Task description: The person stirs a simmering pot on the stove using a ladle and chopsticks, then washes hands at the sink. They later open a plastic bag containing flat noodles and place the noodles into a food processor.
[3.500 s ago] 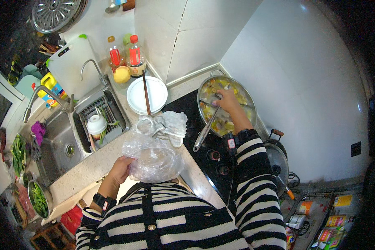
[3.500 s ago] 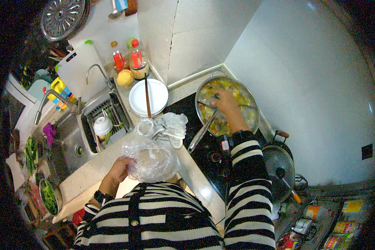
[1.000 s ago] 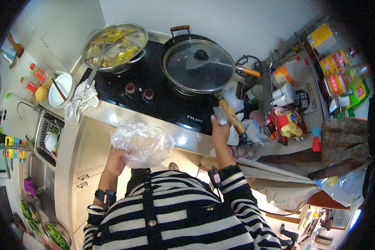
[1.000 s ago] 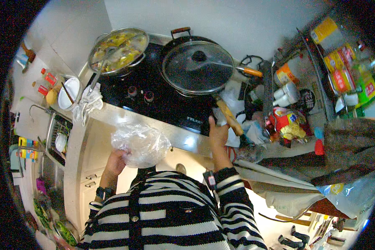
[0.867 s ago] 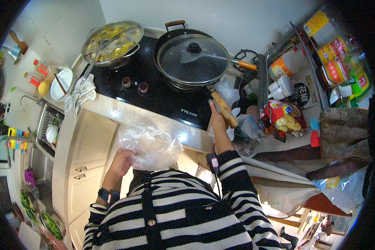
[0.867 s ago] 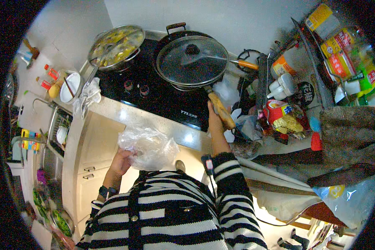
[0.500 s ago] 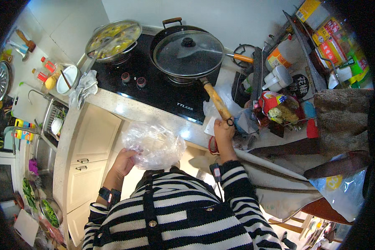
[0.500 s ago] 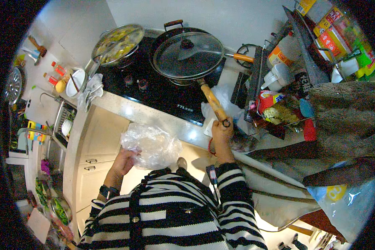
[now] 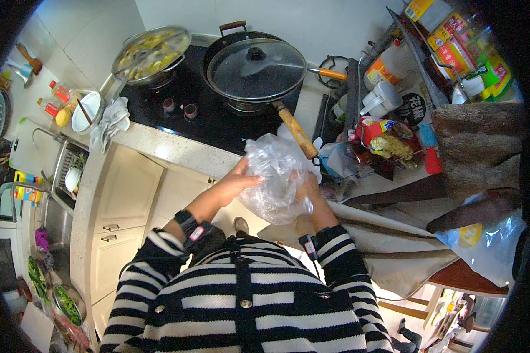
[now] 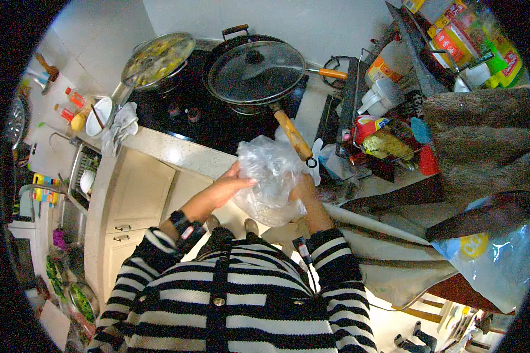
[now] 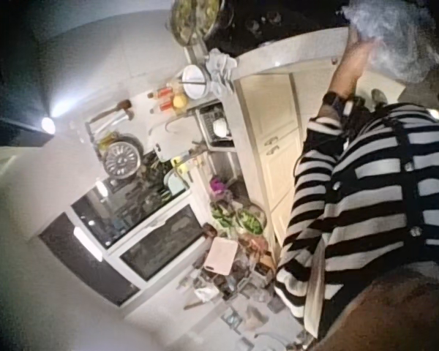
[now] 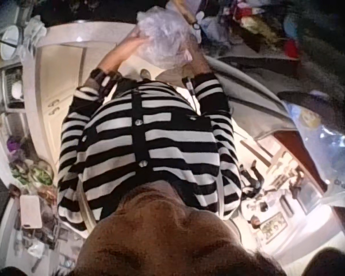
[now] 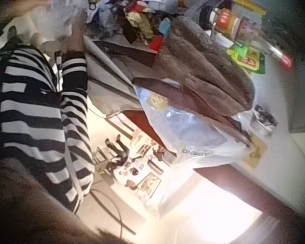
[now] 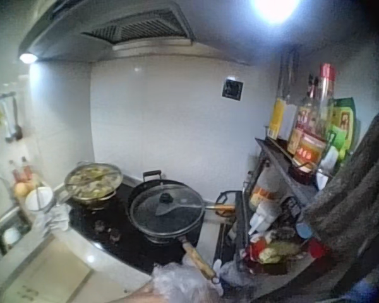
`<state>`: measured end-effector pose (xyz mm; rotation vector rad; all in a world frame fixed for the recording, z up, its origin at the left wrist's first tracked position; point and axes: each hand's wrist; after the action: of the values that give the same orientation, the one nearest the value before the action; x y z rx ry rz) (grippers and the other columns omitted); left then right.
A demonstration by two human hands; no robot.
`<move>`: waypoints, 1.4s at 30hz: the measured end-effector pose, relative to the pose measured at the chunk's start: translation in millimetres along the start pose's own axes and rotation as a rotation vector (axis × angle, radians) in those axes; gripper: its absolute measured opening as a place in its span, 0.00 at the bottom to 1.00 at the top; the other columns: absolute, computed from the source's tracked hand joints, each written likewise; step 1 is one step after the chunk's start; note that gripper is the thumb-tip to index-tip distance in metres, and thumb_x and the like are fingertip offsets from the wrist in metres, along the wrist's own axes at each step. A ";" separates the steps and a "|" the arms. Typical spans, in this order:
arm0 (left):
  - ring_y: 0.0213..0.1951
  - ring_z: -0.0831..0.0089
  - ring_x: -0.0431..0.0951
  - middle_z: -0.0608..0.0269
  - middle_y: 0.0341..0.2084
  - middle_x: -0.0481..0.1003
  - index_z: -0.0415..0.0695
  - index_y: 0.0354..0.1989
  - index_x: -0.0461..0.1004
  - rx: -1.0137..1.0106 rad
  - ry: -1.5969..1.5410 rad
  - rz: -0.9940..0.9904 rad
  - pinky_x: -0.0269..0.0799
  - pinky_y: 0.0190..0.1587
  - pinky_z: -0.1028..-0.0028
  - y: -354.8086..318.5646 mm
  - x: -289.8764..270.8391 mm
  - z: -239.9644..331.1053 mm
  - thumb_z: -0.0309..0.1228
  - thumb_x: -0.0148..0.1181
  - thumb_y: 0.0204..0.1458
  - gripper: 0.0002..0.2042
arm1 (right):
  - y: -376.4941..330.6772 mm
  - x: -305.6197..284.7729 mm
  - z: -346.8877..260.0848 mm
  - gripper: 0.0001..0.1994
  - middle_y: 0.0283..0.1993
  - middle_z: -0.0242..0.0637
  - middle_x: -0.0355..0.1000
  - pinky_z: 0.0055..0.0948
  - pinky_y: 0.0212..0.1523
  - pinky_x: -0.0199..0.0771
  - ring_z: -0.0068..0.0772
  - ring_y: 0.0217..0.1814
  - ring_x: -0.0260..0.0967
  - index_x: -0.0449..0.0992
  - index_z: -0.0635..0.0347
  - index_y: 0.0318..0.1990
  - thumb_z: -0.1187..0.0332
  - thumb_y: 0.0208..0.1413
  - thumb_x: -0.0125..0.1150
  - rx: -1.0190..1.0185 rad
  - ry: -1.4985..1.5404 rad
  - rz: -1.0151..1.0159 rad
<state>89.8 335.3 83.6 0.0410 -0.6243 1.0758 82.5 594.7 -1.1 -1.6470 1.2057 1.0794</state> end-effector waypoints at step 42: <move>0.42 0.66 0.75 0.58 0.39 0.74 0.40 0.48 0.67 -0.138 -0.611 0.727 0.73 0.46 0.62 -247.8 -176.6 -46.7 0.37 0.53 0.56 0.16 | 92.1 9.1 0.5 0.28 0.62 0.52 0.59 0.40 0.59 0.58 0.47 0.60 0.60 0.59 0.62 0.62 0.57 0.58 0.53 0.370 -0.076 0.022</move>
<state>260.1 86.1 22.8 0.0221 -1.3255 1.7382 -5.2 572.6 -20.8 -1.3006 1.2877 0.8623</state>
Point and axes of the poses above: each hand's wrist, its own y-axis towards the middle knuckle, its own x-axis out of the palm, z = x × y
